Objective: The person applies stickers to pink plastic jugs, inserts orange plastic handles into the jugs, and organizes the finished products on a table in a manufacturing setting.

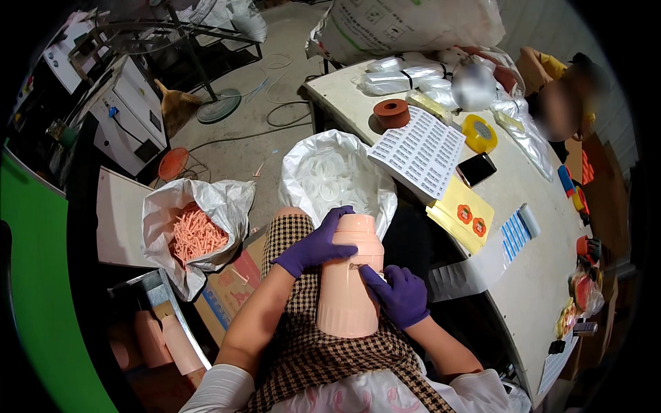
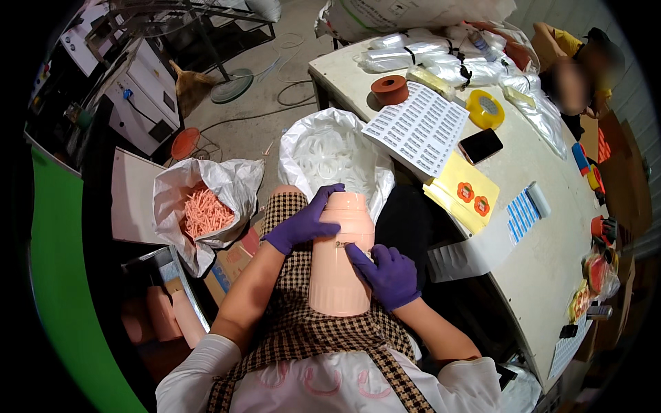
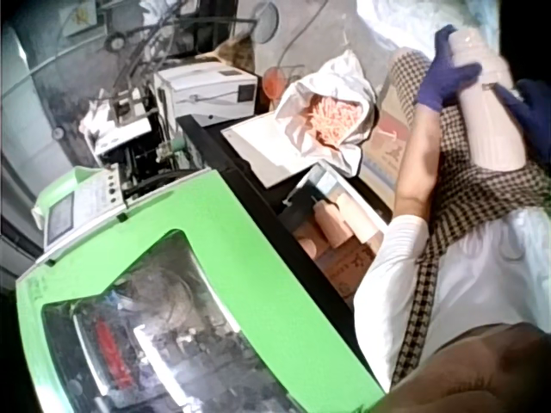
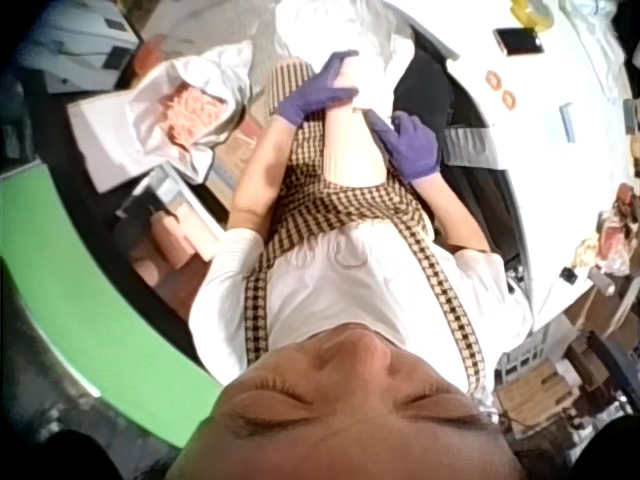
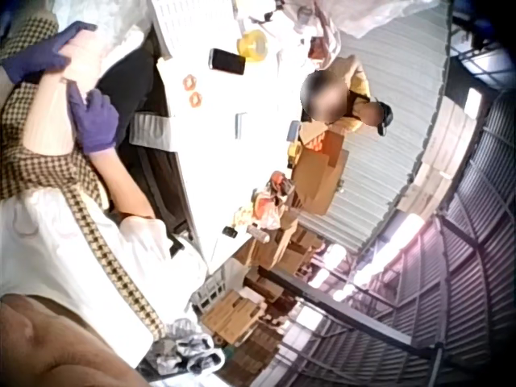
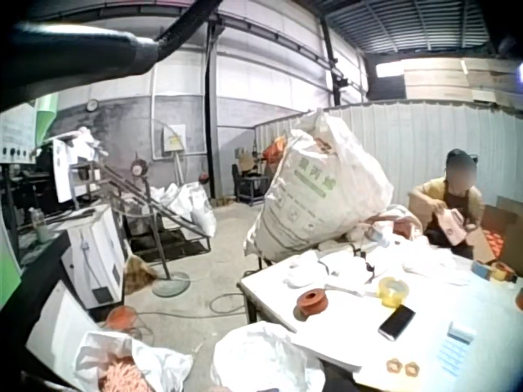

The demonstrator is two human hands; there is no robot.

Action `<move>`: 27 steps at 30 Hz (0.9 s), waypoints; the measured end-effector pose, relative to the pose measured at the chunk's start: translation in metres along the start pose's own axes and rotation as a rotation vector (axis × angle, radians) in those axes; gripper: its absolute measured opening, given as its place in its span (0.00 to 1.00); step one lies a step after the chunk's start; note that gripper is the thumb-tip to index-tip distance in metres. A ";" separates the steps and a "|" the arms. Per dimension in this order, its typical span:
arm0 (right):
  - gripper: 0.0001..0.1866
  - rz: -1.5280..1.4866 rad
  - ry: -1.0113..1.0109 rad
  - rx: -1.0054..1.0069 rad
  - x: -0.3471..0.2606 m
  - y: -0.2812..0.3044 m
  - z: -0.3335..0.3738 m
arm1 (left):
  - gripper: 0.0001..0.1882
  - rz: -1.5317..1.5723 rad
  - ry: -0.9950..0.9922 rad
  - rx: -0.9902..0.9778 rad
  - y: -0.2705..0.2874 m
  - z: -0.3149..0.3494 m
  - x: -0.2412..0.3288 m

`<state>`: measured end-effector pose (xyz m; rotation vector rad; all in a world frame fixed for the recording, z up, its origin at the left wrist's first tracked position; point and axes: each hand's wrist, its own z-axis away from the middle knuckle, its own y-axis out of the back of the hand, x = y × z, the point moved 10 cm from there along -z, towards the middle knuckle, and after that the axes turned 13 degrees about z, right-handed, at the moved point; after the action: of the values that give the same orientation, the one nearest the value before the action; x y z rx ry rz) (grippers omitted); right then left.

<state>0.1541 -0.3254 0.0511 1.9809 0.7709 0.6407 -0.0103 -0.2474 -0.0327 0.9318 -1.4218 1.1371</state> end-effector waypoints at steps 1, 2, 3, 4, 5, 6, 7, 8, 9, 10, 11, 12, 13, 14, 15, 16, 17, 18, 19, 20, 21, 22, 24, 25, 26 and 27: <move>0.29 0.033 -0.005 -0.055 -0.001 -0.001 0.001 | 0.51 -0.189 -0.055 -0.057 -0.007 0.002 0.008; 0.29 0.066 -0.012 -0.109 -0.001 -0.001 0.002 | 0.51 -0.190 -0.054 -0.064 -0.009 0.001 0.012; 0.29 0.062 -0.014 -0.116 -0.002 0.001 0.005 | 0.55 -0.197 -0.007 -0.056 -0.008 0.002 0.009; 0.29 0.159 -0.043 -0.242 0.003 -0.008 0.011 | 0.60 -0.205 0.040 -0.050 -0.007 0.003 0.005; 0.29 0.255 -0.073 -0.370 0.011 -0.018 0.018 | 0.56 -0.245 0.031 -0.015 -0.001 0.008 0.004; 0.31 0.243 -0.167 -0.461 0.034 -0.022 0.028 | 0.56 -0.245 0.029 -0.023 0.000 0.012 0.005; 0.30 0.157 -0.248 -0.429 0.066 -0.022 0.042 | 0.54 -0.139 0.047 0.010 0.005 0.016 0.008; 0.30 0.223 -0.293 -0.315 0.100 0.001 0.047 | 0.52 -0.021 0.061 0.034 0.008 0.018 0.011; 0.33 0.393 -0.409 -0.361 0.135 0.012 0.064 | 0.42 -0.043 -0.071 0.063 0.017 0.021 0.030; 0.36 0.333 -0.570 -0.514 0.176 0.006 0.092 | 0.31 0.091 -0.005 0.227 0.040 0.027 0.022; 0.40 0.391 -0.537 -0.378 0.195 0.024 0.095 | 0.23 0.296 -0.054 0.366 0.051 0.031 0.031; 0.45 0.459 -0.494 -0.241 0.208 0.046 0.096 | 0.19 0.435 -0.096 0.339 0.055 0.026 0.041; 0.49 0.337 -0.502 -0.221 0.211 0.042 0.103 | 0.17 0.452 -0.131 0.375 0.049 0.021 0.062; 0.53 0.220 -0.504 -0.193 0.205 0.039 0.103 | 0.15 0.513 -0.161 0.339 0.040 0.012 0.070; 0.58 -0.256 -0.521 -0.451 0.181 0.010 0.107 | 0.16 0.563 -0.141 0.323 0.029 0.002 0.067; 0.50 -0.687 -0.538 -0.424 0.149 0.003 0.090 | 0.16 0.615 -0.113 0.297 0.017 -0.012 0.062; 0.50 -0.943 -0.579 -0.414 0.125 -0.027 0.105 | 0.17 0.488 -0.132 0.315 -0.009 -0.028 0.067; 0.50 -1.199 -0.632 -0.403 0.102 -0.059 0.122 | 0.17 0.424 -0.140 0.304 -0.030 -0.042 0.065; 0.48 -1.395 -0.691 -0.426 0.090 -0.074 0.119 | 0.18 0.355 -0.167 0.314 -0.039 -0.048 0.060; 0.45 -1.516 -0.767 -0.411 0.092 -0.072 0.108 | 0.19 0.282 -0.201 0.336 -0.040 -0.048 0.056; 0.43 -1.586 -0.850 -0.337 0.107 -0.069 0.100 | 0.20 0.221 -0.227 0.352 -0.039 -0.047 0.048; 0.41 -1.627 -0.908 -0.209 0.127 -0.058 0.093 | 0.21 0.117 -0.240 0.355 -0.031 -0.040 0.042; 0.36 -1.703 -0.898 0.109 0.179 -0.026 0.070 | 0.21 0.170 -0.198 0.381 -0.010 -0.022 0.028; 0.34 -1.739 -0.852 0.281 0.207 -0.005 0.059 | 0.20 0.349 -0.136 0.385 0.000 -0.014 0.017; 0.32 -1.822 -0.775 0.435 0.233 0.014 0.045 | 0.19 0.514 -0.077 0.410 0.009 -0.003 0.009; 0.30 -1.947 -0.688 0.560 0.257 0.028 0.030 | 0.22 0.759 -0.150 0.380 0.022 0.017 0.001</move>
<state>0.3553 -0.1670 0.0963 0.8149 1.8920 -1.3834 -0.0353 -0.2582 -0.0355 0.7483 -1.7832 1.9845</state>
